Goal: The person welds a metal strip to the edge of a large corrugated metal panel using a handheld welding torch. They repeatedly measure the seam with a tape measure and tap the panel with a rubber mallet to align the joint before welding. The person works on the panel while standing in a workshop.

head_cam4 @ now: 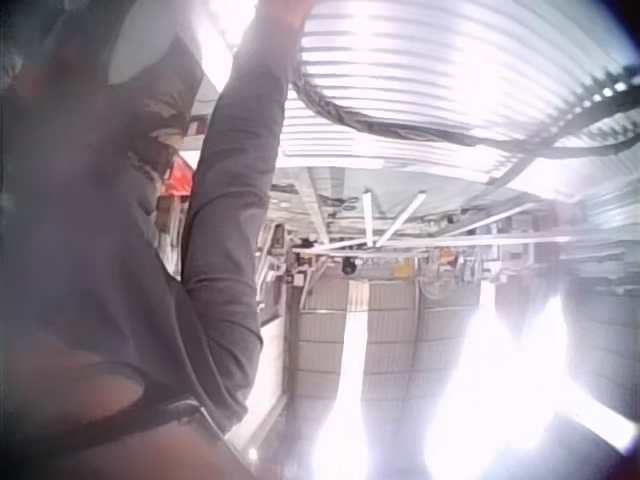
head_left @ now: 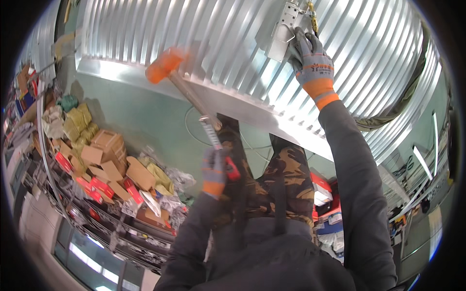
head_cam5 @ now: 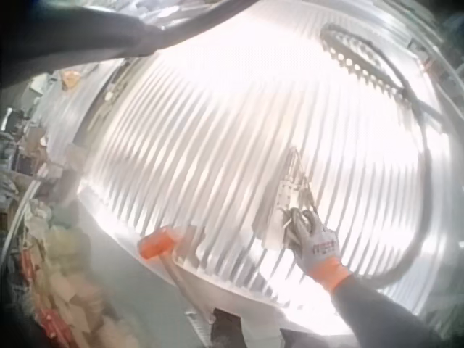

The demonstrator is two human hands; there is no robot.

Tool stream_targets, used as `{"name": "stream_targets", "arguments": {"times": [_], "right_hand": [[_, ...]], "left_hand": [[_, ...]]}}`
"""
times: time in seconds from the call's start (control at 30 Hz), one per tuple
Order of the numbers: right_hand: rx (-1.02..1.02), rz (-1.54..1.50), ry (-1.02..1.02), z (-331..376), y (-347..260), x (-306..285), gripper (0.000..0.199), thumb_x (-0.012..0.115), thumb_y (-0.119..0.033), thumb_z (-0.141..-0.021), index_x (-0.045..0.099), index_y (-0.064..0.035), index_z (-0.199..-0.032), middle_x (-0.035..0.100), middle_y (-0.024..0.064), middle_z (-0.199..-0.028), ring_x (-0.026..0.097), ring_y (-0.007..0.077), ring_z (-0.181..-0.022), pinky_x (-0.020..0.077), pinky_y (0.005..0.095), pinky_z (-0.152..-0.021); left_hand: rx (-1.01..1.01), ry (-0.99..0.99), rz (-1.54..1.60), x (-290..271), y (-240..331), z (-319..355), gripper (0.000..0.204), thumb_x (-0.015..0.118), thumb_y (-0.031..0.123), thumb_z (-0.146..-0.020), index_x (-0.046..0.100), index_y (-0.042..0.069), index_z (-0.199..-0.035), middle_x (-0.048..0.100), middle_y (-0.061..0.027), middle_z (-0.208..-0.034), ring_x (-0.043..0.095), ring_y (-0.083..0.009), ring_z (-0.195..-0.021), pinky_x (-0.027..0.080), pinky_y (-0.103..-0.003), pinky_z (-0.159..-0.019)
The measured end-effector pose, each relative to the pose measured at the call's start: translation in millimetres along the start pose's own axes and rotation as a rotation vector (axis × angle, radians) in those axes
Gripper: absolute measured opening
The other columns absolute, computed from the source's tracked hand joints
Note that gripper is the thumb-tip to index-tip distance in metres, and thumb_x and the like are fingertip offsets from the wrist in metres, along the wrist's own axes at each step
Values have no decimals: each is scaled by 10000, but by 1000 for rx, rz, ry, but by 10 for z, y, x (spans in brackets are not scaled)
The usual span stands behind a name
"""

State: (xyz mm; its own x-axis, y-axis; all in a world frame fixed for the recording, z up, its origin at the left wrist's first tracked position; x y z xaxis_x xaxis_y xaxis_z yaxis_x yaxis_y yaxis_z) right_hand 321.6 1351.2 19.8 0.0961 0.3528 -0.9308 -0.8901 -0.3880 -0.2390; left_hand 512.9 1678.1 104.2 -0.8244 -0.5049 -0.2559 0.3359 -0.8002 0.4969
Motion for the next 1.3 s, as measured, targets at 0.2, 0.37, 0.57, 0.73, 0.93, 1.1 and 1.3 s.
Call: {"name": "stream_targets", "arguments": {"times": [0.2,0.37,0.57,0.73,0.93,1.1,1.3], "right_hand": [[-30,-62,35,-71,-34,-87,885,712,-37,-745,376,-224,-1542,410,180,-1512,602,417,-1194,550,446,-970],[-189,-453,270,302,-3,-670,738,622,-37,-763,462,-104,-1480,501,215,-1410,569,411,-1232,531,434,-981],[-40,-1548,-650,905,408,-1047,731,722,-187,-862,405,35,-1482,576,199,-1359,601,271,-1230,510,344,-1041],[-45,-1305,-806,860,352,-712,552,729,-126,-917,482,-14,-1398,600,185,-1314,642,231,-1132,572,305,-877],[104,-1487,-875,544,-84,-593,386,738,-183,-942,600,-28,-1268,666,73,-1042,647,119,-901,537,265,-713],[151,-1398,-878,462,-101,-587,331,713,-194,-964,635,-23,-1236,679,52,-1004,631,94,-841,507,249,-689],[125,-1436,-908,404,43,-435,380,711,-186,-963,602,-21,-1287,678,66,-1073,655,111,-917,540,260,-732]], "left_hand": [[-109,-67,540,878,-695,255,148,599,158,-1030,598,10,-1041,625,-71,-851,529,-104,-611,471,-247,-544],[-125,-2,693,1142,-904,2,135,612,152,-1025,588,20,-1040,621,-61,-822,541,-111,-621,471,-255,-540],[61,-13,590,1128,-835,-410,118,604,134,-1021,601,17,-1007,631,-98,-904,583,-114,-666,496,-273,-558],[569,106,0,1047,-489,-510,67,569,52,-988,619,7,-992,647,-197,-1123,624,-225,-673,527,-361,-646],[695,156,-229,1139,-434,-406,123,546,26,-981,621,1,-1075,656,-178,-1026,587,-201,-575,521,-337,-554],[590,89,-162,1194,-506,-447,384,537,8,-978,507,-35,-1358,601,-86,-777,549,-132,-521,484,-280,-467],[670,143,-318,1207,-568,-485,349,580,8,-951,510,-12,-1292,571,-153,-947,591,-234,-690,506,-331,-592]]}}
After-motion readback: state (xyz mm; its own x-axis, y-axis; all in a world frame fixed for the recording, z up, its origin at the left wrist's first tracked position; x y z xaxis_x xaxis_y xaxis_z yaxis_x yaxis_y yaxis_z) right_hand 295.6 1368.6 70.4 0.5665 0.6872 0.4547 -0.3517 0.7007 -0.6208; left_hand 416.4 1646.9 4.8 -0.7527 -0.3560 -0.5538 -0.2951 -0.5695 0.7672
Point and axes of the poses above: each hand's wrist, its own z-axis away from the middle knuckle, its own x-axis out of the palm, y = z × x, the point moved 4 cm from there along -z, towards the middle knuckle
